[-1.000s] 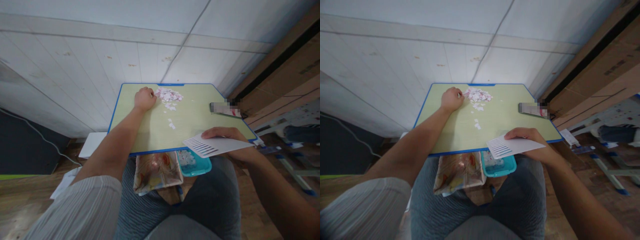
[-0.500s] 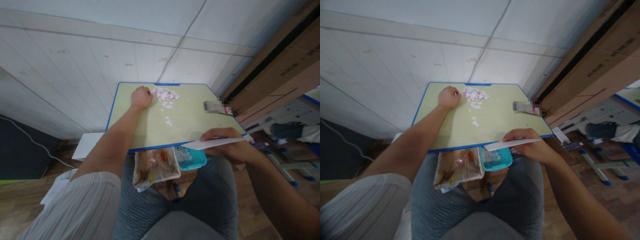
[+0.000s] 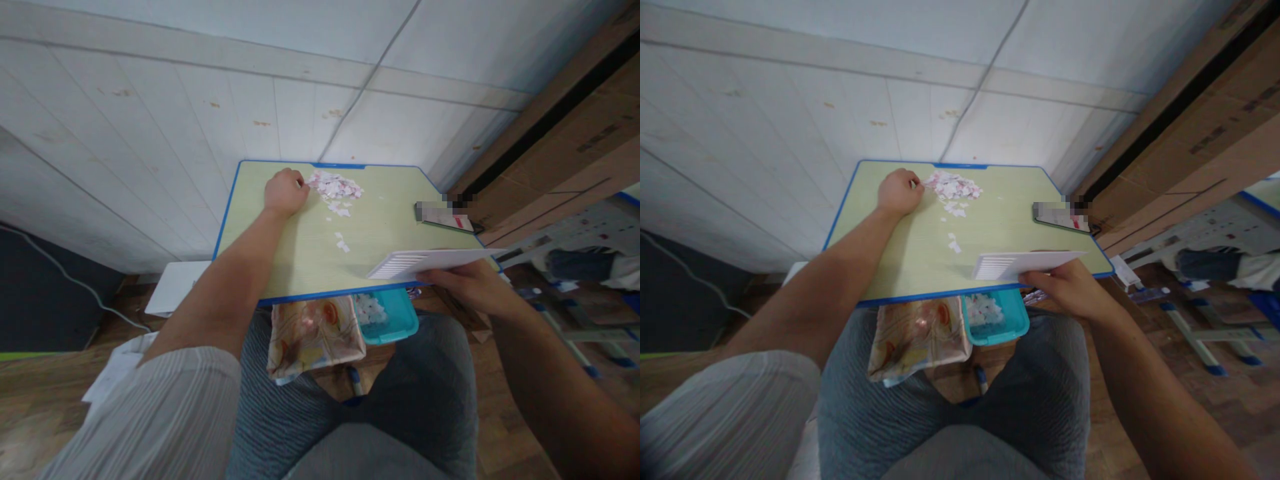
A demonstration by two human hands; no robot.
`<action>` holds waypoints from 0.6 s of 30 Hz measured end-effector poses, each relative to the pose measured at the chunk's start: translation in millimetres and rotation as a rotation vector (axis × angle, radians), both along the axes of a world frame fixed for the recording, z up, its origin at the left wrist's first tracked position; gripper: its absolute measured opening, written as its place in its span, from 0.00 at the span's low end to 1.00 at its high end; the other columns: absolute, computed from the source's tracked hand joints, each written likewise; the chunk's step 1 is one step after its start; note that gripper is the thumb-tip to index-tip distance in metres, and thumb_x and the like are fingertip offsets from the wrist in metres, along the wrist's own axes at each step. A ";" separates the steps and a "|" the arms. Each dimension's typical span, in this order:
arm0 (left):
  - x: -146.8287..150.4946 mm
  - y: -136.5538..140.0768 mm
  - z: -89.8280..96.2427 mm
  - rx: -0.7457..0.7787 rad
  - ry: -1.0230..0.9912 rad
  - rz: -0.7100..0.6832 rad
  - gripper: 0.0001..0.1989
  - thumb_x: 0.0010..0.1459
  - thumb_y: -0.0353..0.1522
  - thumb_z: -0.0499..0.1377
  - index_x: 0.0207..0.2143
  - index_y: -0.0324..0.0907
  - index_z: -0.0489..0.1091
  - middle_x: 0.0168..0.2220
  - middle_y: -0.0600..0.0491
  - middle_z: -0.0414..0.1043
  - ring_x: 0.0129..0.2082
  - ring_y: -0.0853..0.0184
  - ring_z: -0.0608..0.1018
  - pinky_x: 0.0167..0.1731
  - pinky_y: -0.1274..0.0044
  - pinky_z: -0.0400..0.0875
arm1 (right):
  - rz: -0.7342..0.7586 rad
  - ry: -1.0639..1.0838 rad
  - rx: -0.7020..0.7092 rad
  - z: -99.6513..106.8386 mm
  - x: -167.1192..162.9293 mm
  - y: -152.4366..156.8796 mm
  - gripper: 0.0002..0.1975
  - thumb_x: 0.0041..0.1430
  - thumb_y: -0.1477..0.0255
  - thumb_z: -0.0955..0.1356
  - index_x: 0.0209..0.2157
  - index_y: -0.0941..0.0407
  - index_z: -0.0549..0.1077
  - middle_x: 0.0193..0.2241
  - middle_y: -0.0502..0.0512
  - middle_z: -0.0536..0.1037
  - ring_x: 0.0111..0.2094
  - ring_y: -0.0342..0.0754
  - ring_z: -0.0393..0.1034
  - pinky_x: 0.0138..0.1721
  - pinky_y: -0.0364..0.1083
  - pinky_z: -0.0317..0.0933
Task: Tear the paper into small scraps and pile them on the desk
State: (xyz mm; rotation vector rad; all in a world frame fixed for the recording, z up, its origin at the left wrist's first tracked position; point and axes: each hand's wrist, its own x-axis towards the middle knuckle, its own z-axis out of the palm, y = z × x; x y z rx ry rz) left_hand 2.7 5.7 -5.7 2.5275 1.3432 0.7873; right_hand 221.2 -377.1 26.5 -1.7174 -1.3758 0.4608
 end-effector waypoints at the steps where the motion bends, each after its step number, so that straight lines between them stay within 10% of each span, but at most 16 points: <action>1: 0.0 0.1 -0.2 -0.002 -0.004 0.001 0.14 0.72 0.33 0.62 0.51 0.41 0.88 0.58 0.38 0.86 0.61 0.43 0.83 0.61 0.58 0.77 | 0.016 0.024 -0.010 0.1 -2.3 0.8 0.11 0.55 0.64 0.82 0.41 0.48 0.90 0.46 0.56 0.94 0.50 0.69 0.89 0.59 0.67 0.82; 10: -1.5 0.9 -1.5 -0.013 0.008 0.028 0.14 0.74 0.34 0.62 0.52 0.43 0.88 0.58 0.39 0.87 0.60 0.45 0.85 0.58 0.61 0.79 | -0.144 0.281 0.130 3.2 8.5 42.8 0.20 0.41 0.68 0.87 0.39 0.48 0.87 0.48 0.55 0.93 0.56 0.67 0.87 0.65 0.65 0.79; 18: -5.3 -0.3 2.0 -0.014 0.008 0.091 0.13 0.74 0.34 0.62 0.51 0.43 0.86 0.58 0.38 0.85 0.64 0.45 0.83 0.60 0.59 0.78 | -0.137 0.360 0.268 30.7 18.3 140.5 0.15 0.46 0.61 0.79 0.36 0.47 0.77 0.35 0.53 0.88 0.42 0.62 0.87 0.35 0.56 0.83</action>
